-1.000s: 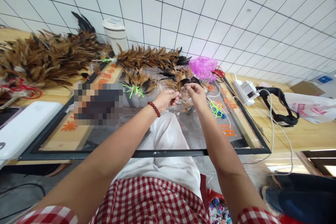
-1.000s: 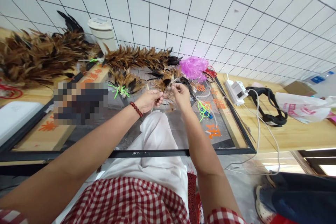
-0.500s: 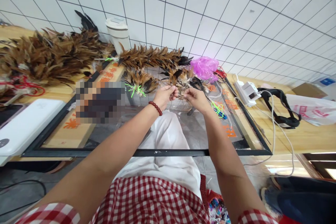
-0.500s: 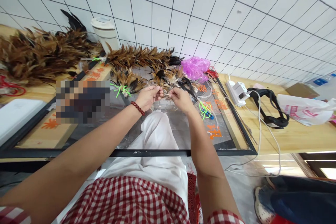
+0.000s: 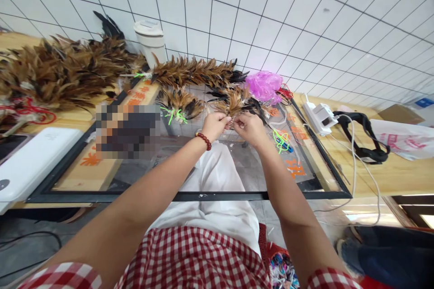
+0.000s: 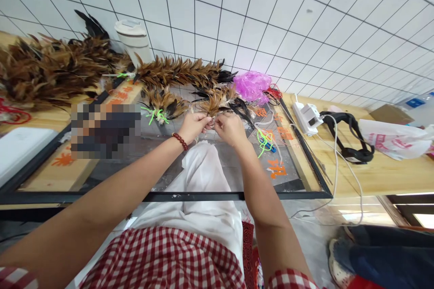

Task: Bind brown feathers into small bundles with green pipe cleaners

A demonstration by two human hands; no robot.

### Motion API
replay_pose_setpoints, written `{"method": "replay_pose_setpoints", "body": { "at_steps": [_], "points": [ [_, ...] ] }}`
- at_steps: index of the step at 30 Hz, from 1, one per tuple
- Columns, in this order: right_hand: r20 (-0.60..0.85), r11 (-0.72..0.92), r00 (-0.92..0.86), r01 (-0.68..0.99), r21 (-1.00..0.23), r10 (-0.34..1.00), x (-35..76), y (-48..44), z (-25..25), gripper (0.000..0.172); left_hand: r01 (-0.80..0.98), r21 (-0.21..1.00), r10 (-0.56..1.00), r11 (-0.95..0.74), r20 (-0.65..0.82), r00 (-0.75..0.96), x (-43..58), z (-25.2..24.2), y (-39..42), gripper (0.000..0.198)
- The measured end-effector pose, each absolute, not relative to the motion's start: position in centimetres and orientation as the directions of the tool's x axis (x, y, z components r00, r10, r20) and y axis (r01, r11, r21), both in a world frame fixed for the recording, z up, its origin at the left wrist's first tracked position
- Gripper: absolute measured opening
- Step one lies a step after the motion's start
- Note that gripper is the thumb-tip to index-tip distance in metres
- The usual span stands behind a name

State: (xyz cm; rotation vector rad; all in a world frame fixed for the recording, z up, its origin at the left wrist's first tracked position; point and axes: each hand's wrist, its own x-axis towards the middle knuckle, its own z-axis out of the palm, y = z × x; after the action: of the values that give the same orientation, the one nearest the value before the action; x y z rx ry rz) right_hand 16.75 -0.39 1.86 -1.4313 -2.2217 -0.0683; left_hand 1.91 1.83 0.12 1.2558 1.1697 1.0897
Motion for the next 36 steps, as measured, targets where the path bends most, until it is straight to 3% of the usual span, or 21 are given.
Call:
{"method": "replay_pose_setpoints", "body": {
  "at_steps": [3, 10, 16, 24, 26, 28, 30, 32, 34, 36],
  "points": [
    [0.44, 0.447, -0.331, 0.874, -0.191, 0.835, 16.6, -0.4, 1.9, 0.018, 0.06, 0.997, 0.988, 0.054, -0.062, 0.142, 1.9, 0.3, 1.7, 0.022],
    [0.503, 0.48, -0.328, 0.853, -0.207, 0.8, 16.7, -0.3, 1.9, 0.022, -0.104, 0.978, 0.95, 0.181, -0.146, 0.276, 1.4, 0.8, 1.6, 0.026],
    [0.424, 0.222, -0.104, 0.945, -0.24, 0.899, 17.9, 0.3, 1.4, 0.023, -0.351, 0.927, 0.991, 0.132, -0.115, 0.068, 1.0, 0.9, 2.3, 0.021],
    [0.252, 0.458, -0.394, 0.838, -0.295, 0.884, 17.2, 0.5, 0.7, 0.016, -0.436, 0.889, 0.987, 0.141, -0.158, -0.003, 1.1, 0.9, 2.4, 0.017],
    [0.25, 0.439, -0.372, 0.84, -0.32, 0.894, 17.1, 0.7, 0.4, 0.016, -0.433, 0.89, 0.988, 0.142, -0.157, 0.001, 1.2, 0.9, 2.3, 0.017],
    [0.287, 0.371, -0.263, 0.817, -0.441, 0.921, 17.1, 0.9, 0.4, 0.014, -0.434, 0.89, 0.988, 0.142, -0.156, 0.002, 1.2, 0.9, 2.3, 0.017],
    [0.28, 0.256, -0.079, 0.684, -0.683, 0.957, 17.2, 1.0, 0.7, 0.01, -0.438, 0.888, 0.988, 0.143, -0.156, 0.007, 1.2, 0.9, 2.3, 0.017],
    [0.159, 0.127, 0.048, 0.393, -0.911, 0.986, 17.3, 1.0, 1.3, 0.01, -0.446, 0.881, 0.987, 0.156, -0.16, 0.029, 1.2, 1.0, 2.2, 0.017],
    [0.015, 0.011, 0.054, 0.083, -0.997, 0.998, 17.1, 0.8, 1.9, 0.017, -0.459, 0.868, 0.982, 0.188, -0.177, 0.068, 1.3, 1.1, 2.0, 0.017],
    [-0.06, -0.059, 0.009, -0.097, -0.994, 0.998, 16.8, 0.5, 2.3, 0.024, -0.477, 0.847, 0.972, 0.236, -0.205, 0.115, 1.3, 1.2, 1.8, 0.017]
  ]
}}
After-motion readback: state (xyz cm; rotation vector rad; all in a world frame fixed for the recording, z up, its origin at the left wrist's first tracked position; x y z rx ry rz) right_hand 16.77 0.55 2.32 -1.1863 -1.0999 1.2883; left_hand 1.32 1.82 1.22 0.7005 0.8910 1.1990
